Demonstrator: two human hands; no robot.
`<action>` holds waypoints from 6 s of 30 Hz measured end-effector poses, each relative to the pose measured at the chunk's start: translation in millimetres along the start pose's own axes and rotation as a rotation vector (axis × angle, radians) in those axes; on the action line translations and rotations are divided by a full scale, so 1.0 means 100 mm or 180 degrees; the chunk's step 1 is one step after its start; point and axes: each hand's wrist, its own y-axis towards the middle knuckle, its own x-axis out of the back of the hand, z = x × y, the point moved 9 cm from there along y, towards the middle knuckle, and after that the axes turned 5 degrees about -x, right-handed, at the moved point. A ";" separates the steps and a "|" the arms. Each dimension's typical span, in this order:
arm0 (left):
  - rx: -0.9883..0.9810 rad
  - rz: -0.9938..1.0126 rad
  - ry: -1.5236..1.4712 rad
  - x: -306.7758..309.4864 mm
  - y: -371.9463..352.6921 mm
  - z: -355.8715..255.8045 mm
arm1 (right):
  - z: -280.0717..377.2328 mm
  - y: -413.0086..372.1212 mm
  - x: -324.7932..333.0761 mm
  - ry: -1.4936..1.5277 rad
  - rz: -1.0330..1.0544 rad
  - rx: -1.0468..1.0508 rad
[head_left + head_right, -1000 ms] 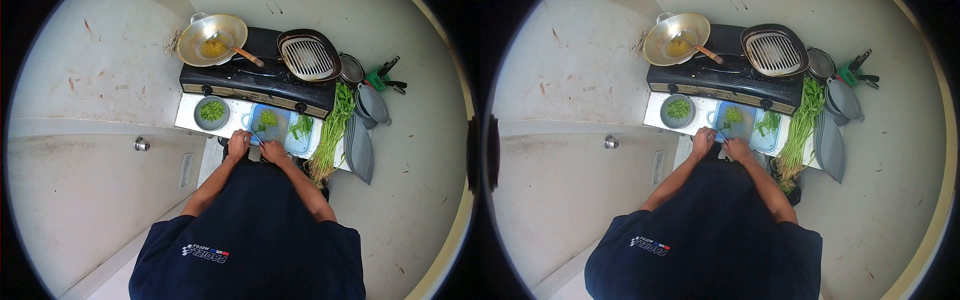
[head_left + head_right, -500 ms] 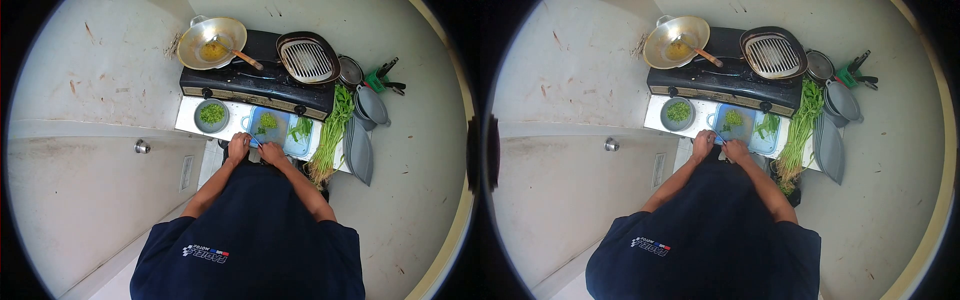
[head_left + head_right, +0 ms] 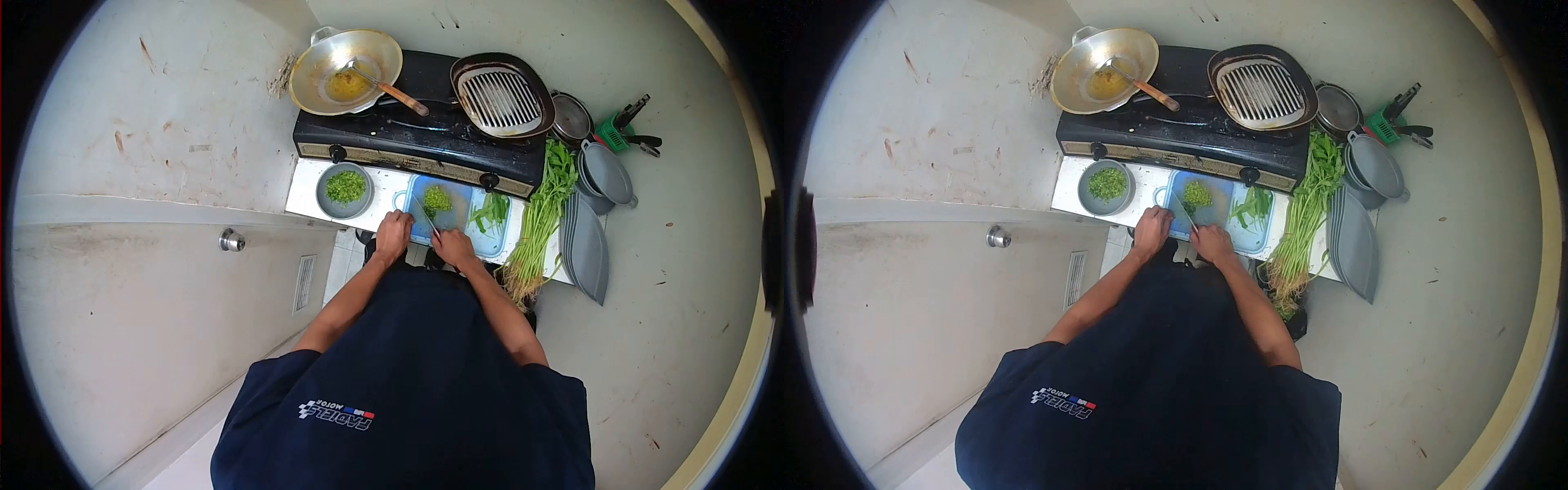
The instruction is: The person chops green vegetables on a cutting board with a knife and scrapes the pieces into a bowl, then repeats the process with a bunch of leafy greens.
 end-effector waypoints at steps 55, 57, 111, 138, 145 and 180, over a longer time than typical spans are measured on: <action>0.0086 -0.0308 -0.0286 0.01 -0.01 -0.08 | 0.07 -0.03 -0.20 0.0053 -0.0121 0.0222; 0.0103 -0.0298 -0.0303 0.00 -0.03 -0.07 | 0.02 -0.07 -0.17 0.0036 -0.0097 0.0150; -0.0515 0.0070 0.0246 -0.06 0.06 -0.03 | 0.20 0.09 -0.22 0.0014 -0.0071 0.0177; 0.0905 0.0415 -0.0974 -0.31 0.24 0.59 | 0.18 -0.12 0.06 0.0035 -0.0119 0.0142; 0.1742 0.0472 -0.1221 -0.44 0.20 0.87 | 0.20 -0.11 -0.05 -0.0127 0.0008 0.0302; 0.2008 0.0432 -0.1385 -0.44 0.04 0.94 | 0.21 0.06 -0.13 -0.0309 0.0031 0.0293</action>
